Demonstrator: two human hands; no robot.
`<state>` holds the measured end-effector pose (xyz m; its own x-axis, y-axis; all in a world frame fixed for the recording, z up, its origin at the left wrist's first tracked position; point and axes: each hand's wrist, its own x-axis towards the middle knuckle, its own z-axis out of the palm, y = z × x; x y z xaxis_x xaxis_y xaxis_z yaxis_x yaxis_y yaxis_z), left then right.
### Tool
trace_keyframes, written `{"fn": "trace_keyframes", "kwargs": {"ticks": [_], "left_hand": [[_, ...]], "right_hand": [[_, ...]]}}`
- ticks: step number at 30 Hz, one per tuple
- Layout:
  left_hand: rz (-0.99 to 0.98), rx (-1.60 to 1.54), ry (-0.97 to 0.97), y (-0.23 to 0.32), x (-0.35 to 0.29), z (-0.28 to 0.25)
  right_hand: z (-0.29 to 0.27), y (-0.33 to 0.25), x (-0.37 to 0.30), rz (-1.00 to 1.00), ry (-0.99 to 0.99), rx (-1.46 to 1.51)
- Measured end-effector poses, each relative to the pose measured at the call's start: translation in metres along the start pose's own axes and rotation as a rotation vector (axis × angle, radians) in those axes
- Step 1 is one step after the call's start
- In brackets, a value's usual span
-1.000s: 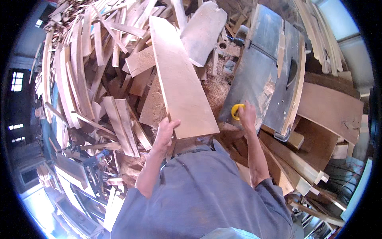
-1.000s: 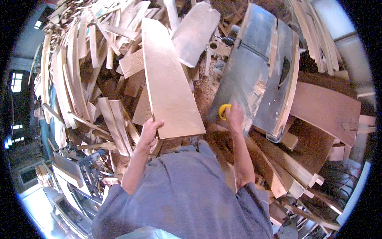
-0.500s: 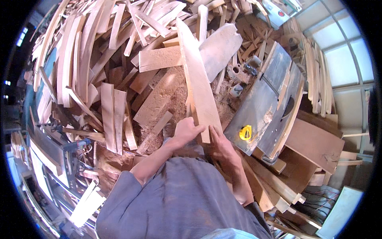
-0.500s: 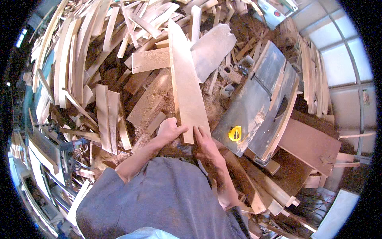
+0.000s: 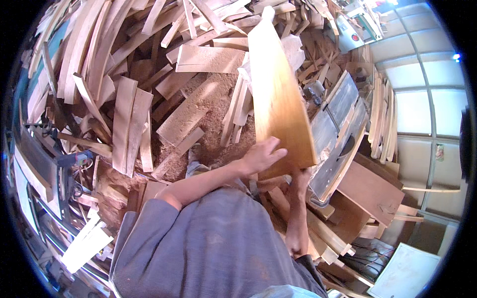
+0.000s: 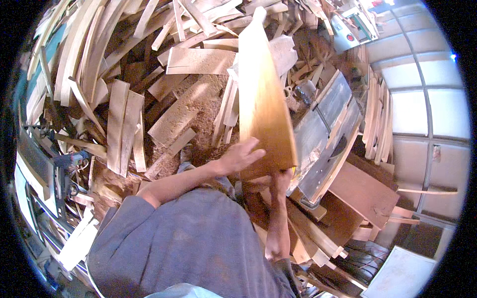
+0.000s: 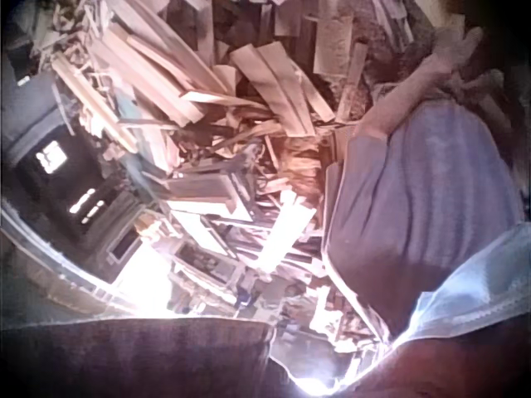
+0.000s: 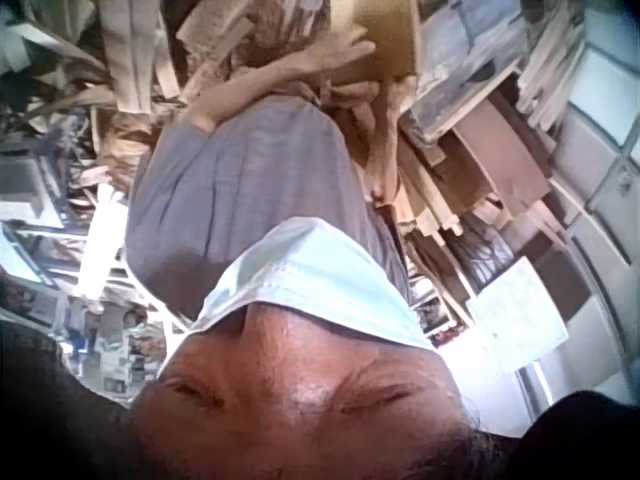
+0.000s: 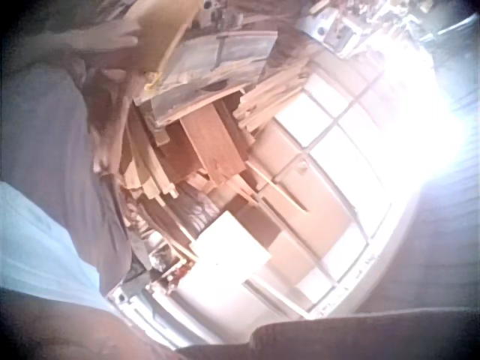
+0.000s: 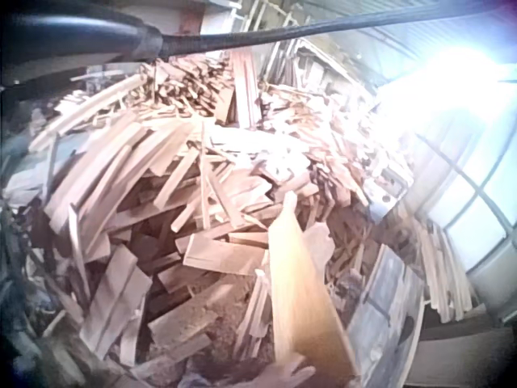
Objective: The person searches through a pile of wood scraps, measures a wooden board with a tape measure, and picks up and turns over different wooden planks by hand.
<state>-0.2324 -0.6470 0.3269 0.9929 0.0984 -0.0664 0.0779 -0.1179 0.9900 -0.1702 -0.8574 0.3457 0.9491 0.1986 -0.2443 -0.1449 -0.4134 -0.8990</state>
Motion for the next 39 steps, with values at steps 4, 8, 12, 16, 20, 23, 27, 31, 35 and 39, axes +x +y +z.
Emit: {"fn": "trace_keyframes", "kwargs": {"ticks": [4,8,12,16,20,23,27,31,35,39], "left_hand": [[0.069,0.271,0.414,-0.069,-0.032,0.001],[-0.526,-1.078,-0.079,-0.054,-0.039,-0.005],[-0.617,-1.431,-0.249,-0.039,-0.031,0.009],[-0.656,-1.463,-0.242,-0.043,-0.026,0.025],[-0.658,-1.414,-0.245,-0.052,-0.027,0.033],[-0.665,-1.343,-0.202,-0.055,-0.031,0.026],[-0.638,-1.064,-0.128,-0.083,-0.042,0.02],[-0.643,-0.836,-0.053,-0.084,-0.055,-0.001],[-0.812,-0.72,-0.012,-0.04,-0.064,-0.038],[-0.709,-0.784,0.062,-0.09,-0.077,-0.026]], "right_hand": [[0.008,-0.076,-0.006,0.038,0.254,0.116],[0.0,-0.105,0.012,0.064,0.118,0.084],[0.008,-0.108,0.012,0.084,0.157,0.151],[0.013,-0.104,0.007,0.06,0.15,0.218],[0.012,-0.077,0.003,0.104,0.152,0.223],[0.02,-0.078,-0.005,0.174,0.105,0.249],[0.01,-0.079,-0.003,0.256,0.078,0.539],[0.002,-0.008,0.0,0.193,0.08,0.378],[0.005,0.023,0.001,0.318,0.012,0.442],[0.023,-0.005,-0.007,0.271,-0.043,0.393]]}}
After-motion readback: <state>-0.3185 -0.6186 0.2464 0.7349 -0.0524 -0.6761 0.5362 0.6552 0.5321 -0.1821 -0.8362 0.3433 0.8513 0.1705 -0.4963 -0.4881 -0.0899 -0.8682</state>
